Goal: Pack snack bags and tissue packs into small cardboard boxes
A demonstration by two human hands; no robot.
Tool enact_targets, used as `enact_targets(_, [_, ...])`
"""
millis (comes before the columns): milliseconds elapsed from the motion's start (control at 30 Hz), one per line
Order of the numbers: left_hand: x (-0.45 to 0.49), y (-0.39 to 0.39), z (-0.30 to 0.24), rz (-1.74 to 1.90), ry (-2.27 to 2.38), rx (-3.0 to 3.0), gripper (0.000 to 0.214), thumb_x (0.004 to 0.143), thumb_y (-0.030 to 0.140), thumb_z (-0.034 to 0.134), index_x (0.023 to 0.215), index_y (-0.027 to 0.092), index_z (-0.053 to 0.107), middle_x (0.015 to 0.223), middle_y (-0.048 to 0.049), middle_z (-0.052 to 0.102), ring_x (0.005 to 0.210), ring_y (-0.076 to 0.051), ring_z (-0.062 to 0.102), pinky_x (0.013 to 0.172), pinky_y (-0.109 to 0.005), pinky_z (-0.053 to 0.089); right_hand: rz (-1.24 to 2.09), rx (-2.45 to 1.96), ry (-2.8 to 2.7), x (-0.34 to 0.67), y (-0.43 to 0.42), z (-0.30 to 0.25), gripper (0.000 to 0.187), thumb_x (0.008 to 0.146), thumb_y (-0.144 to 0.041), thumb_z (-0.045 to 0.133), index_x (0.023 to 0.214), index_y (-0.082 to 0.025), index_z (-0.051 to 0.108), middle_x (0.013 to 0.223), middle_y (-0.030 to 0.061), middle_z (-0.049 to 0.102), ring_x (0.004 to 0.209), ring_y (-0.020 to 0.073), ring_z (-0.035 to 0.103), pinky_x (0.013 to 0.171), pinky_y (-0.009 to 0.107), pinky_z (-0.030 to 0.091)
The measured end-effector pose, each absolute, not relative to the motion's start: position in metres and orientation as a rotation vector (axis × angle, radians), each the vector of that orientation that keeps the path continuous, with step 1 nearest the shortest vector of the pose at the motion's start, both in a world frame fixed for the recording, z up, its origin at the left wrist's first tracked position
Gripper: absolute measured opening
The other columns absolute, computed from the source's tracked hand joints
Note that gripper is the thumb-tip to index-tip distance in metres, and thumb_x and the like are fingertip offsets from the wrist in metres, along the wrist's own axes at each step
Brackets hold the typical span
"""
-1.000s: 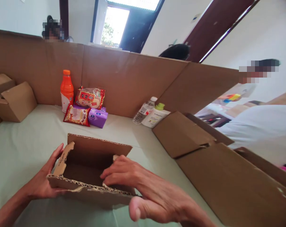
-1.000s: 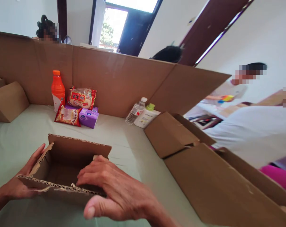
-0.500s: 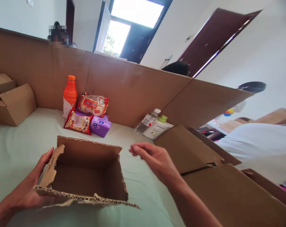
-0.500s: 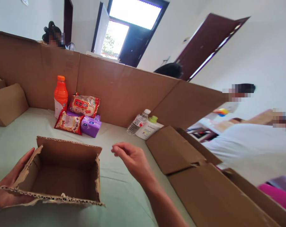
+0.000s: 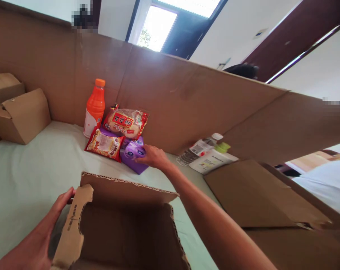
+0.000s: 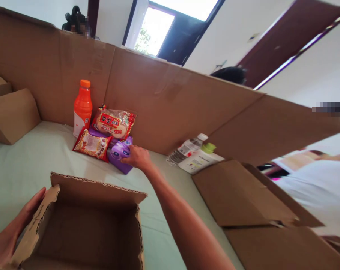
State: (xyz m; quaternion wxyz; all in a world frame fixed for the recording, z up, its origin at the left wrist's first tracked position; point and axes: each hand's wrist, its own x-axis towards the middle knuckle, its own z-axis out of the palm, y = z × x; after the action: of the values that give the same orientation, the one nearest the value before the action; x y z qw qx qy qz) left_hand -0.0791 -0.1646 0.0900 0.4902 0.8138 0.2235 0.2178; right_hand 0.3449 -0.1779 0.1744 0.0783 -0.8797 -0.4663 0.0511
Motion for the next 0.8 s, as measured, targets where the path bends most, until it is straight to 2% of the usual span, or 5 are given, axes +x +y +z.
enact_targets(67, [-0.082, -0.159, 0.085, 0.543, 0.508, 1.959, 0.125, 0.066, 0.063, 0.083, 0.162, 0.039, 0.006, 0.169, -0.0066, 0.022, 0.147, -0.044, 0.036, 0.116, -0.060, 0.040, 0.211, -2.640, -1.353, 0.347, -0.211, 0.181, 0.035, 0.074, -0.040, 0.076, 0.098, -0.015, 0.070, 0.100, 0.0166, 0.075, 0.097, 0.0346, 0.069, 0.082, 0.039, 0.050])
enact_targets(167, [-0.082, -0.153, 0.084, 0.560, 0.437, 2.008, 0.125, 0.067, 0.056, 0.084, 0.162, 0.038, 0.005, 0.171, -0.0065, 0.017, 0.150, -0.046, 0.028, 0.116, -0.061, 0.037, 0.240, -2.513, -1.247, 0.343, -0.271, 0.201, 0.039, 0.083, -0.050, 0.063, 0.103, -0.016, 0.067, 0.093, 0.0123, 0.076, 0.083, 0.0276, 0.072, 0.072, 0.035, 0.054])
enact_targets(367, [-0.071, -0.153, 0.096, 0.545, 0.451, 1.992, 0.128, 0.068, 0.050, 0.085, 0.162, 0.036, -0.001, 0.169, -0.0117, 0.021, 0.148, -0.046, 0.033, 0.116, -0.061, 0.037, 0.169, -1.472, -1.074, 0.279, -0.338, 0.255, 0.042, 0.074, -0.061, 0.074, 0.101, -0.030, 0.066, 0.100, 0.0052, 0.074, 0.090, 0.0274, 0.072, 0.077, 0.042, 0.059])
enact_targets(600, [-0.067, -0.158, 0.105, 0.585, 0.425, 2.014, 0.126, 0.068, 0.049, 0.086, 0.161, 0.035, 0.002, 0.167, -0.0140, 0.024, 0.147, -0.043, 0.036, 0.117, -0.060, 0.037, 0.079, -2.004, -1.923, 0.195, -0.325, 0.287, 0.028, 0.070, -0.030, 0.073, 0.096, -0.020, 0.068, 0.085, 0.0044, 0.072, 0.074, 0.0210, 0.065, 0.067, 0.032, 0.049])
enact_targets(800, [-0.066, -0.163, 0.112, 0.620, 0.400, 2.004, 0.117, 0.073, 0.043, 0.084, 0.161, 0.035, 0.007, 0.162, -0.0137, 0.033, 0.139, -0.041, 0.048, 0.113, -0.058, 0.044, 0.262, -2.350, -2.356, 0.166, -0.293, 0.260, 0.026, 0.075, -0.030, 0.071, 0.097, -0.014, 0.071, 0.096, 0.0128, 0.075, 0.084, 0.0284, 0.070, 0.070, 0.035, 0.048])
